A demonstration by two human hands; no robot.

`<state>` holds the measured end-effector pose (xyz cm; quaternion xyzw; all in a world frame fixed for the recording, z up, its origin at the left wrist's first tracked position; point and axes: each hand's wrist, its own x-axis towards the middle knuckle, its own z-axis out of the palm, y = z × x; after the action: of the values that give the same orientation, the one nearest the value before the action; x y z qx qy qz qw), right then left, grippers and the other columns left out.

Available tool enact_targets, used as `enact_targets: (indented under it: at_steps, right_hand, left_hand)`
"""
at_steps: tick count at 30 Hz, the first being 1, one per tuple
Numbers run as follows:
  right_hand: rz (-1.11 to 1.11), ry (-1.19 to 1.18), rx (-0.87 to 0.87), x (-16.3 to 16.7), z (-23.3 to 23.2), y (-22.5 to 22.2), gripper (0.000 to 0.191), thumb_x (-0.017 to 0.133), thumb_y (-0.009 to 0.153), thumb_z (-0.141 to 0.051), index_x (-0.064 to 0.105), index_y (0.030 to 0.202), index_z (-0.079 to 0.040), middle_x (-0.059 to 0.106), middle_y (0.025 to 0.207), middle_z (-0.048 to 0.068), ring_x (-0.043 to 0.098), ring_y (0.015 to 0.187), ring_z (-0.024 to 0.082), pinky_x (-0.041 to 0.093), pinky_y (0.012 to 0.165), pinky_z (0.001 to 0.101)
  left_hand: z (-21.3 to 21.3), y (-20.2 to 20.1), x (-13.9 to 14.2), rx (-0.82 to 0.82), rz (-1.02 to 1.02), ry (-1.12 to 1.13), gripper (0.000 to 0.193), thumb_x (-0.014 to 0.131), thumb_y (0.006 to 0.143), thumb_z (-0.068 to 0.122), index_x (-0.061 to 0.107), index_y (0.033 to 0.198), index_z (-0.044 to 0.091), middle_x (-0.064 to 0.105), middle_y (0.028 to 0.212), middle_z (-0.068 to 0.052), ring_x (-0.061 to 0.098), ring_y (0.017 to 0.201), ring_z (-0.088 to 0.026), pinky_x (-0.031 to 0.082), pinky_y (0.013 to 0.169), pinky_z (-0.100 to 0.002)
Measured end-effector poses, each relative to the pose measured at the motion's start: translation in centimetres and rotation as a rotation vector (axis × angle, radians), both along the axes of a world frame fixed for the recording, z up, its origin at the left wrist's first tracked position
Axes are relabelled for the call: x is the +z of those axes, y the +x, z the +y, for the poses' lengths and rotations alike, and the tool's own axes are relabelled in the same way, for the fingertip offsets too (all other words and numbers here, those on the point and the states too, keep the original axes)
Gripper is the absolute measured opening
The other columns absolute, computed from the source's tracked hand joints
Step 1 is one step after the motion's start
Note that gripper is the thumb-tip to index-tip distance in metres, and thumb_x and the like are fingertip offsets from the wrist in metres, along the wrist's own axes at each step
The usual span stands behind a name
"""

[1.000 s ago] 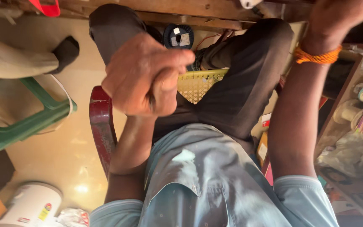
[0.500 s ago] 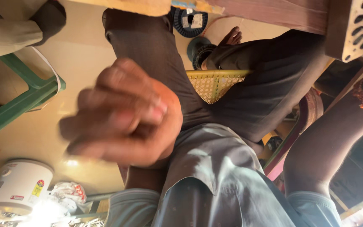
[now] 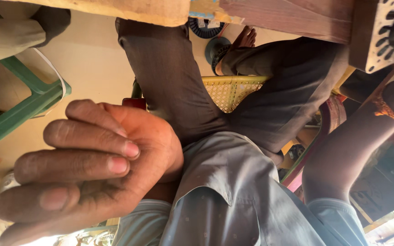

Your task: The person sits at a workbench repairing an electric motor armature, working the copper windings and slots by hand while holding the rotor against a metal plate fixture. They rotate the armature to reach different sections, reposition it on the bench, and continue pressing and adjusting the windings.

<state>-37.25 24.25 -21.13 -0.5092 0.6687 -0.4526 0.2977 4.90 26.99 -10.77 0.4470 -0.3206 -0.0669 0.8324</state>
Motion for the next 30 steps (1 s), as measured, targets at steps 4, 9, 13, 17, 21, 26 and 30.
enact_targets:
  at_steps: [4, 9, 13, 17, 21, 26, 30]
  right_hand:
    - [-0.01, -0.043, -0.015, -0.2, -0.2, 0.4, 0.026, 0.066, 0.106, -0.026, 0.056, 0.101, -0.003, 0.056, 0.088, 0.01, 0.055, 0.075, 0.02, 0.048, 0.066, 0.0357]
    - [-0.012, -0.097, -0.038, -0.4, -0.3, 0.6, 0.029, 0.066, 0.106, -0.029, 0.056, 0.098, -0.003, 0.056, 0.085, 0.01, 0.055, 0.072, 0.02, 0.048, 0.063, 0.0356]
    - [-0.027, -0.158, -0.061, -0.5, -0.7, 1.0, 0.032, 0.066, 0.105, -0.031, 0.056, 0.096, -0.003, 0.056, 0.083, 0.01, 0.055, 0.07, 0.02, 0.048, 0.061, 0.0355]
    - [-0.077, -0.365, -0.121, -0.4, -2.0, 2.0, 0.035, 0.067, 0.104, -0.034, 0.056, 0.094, -0.002, 0.056, 0.081, 0.009, 0.055, 0.067, 0.019, 0.048, 0.059, 0.0354]
    - [-0.264, -0.671, -0.163, 0.6, -3.2, 4.1, 0.037, 0.067, 0.104, -0.036, 0.055, 0.092, -0.002, 0.056, 0.079, 0.009, 0.055, 0.065, 0.019, 0.048, 0.057, 0.0353]
    - [-0.239, -0.729, -0.058, 3.7, -3.9, 6.9, 0.049, 0.066, 0.105, -0.042, 0.058, 0.084, 0.002, 0.054, 0.07, 0.01, 0.054, 0.057, 0.019, 0.047, 0.054, 0.0317]
    - [-0.121, -0.601, 0.07, 6.0, -4.6, 6.9, 0.058, 0.07, 0.105, -0.046, 0.06, 0.081, 0.005, 0.055, 0.067, 0.009, 0.059, 0.057, 0.019, 0.048, 0.057, 0.0282]
  left_hand:
    - [-0.1, -0.2, 0.6, 0.022, -0.016, -0.06, 0.016, 0.041, 0.11, 0.022, 0.04, 0.098, 0.012, 0.04, 0.059, 0.0, 0.031, 0.033, -0.012, 0.032, 0.035, -0.024]
    - [0.2, -0.7, 1.0, -0.027, -0.009, -0.103, 0.018, 0.046, 0.107, 0.024, 0.04, 0.096, 0.011, 0.044, 0.064, 0.001, 0.035, 0.034, -0.012, 0.033, 0.036, -0.025]
    - [-1.9, -2.8, 3.2, -0.205, -0.038, -0.115, 0.023, 0.052, 0.106, 0.025, 0.048, 0.089, 0.01, 0.049, 0.066, 0.0, 0.041, 0.038, -0.014, 0.036, 0.041, -0.028]
    - [-7.0, -5.4, 5.6, -0.537, -0.27, -0.124, 0.027, 0.056, 0.103, 0.024, 0.062, 0.088, 0.003, 0.065, 0.074, -0.006, 0.059, 0.051, -0.019, 0.047, 0.05, -0.03]
    - [-9.3, -7.4, 8.7, -0.87, -0.545, 0.312, 0.024, 0.057, 0.101, 0.018, 0.071, 0.094, 0.001, 0.072, 0.076, -0.006, 0.07, 0.065, -0.023, 0.053, 0.062, -0.035]
    - [-10.7, -11.9, 6.9, -0.826, -0.808, 0.303, 0.021, 0.076, 0.101, 0.017, 0.069, 0.119, 0.008, 0.071, 0.109, -0.006, 0.064, 0.098, -0.023, 0.05, 0.086, -0.035]
    - [-11.7, -13.9, 4.8, -0.726, -0.996, 0.362, 0.048, 0.085, 0.086, 0.03, 0.066, 0.126, 0.011, 0.062, 0.127, -0.011, 0.055, 0.123, -0.031, 0.042, 0.107, -0.048]
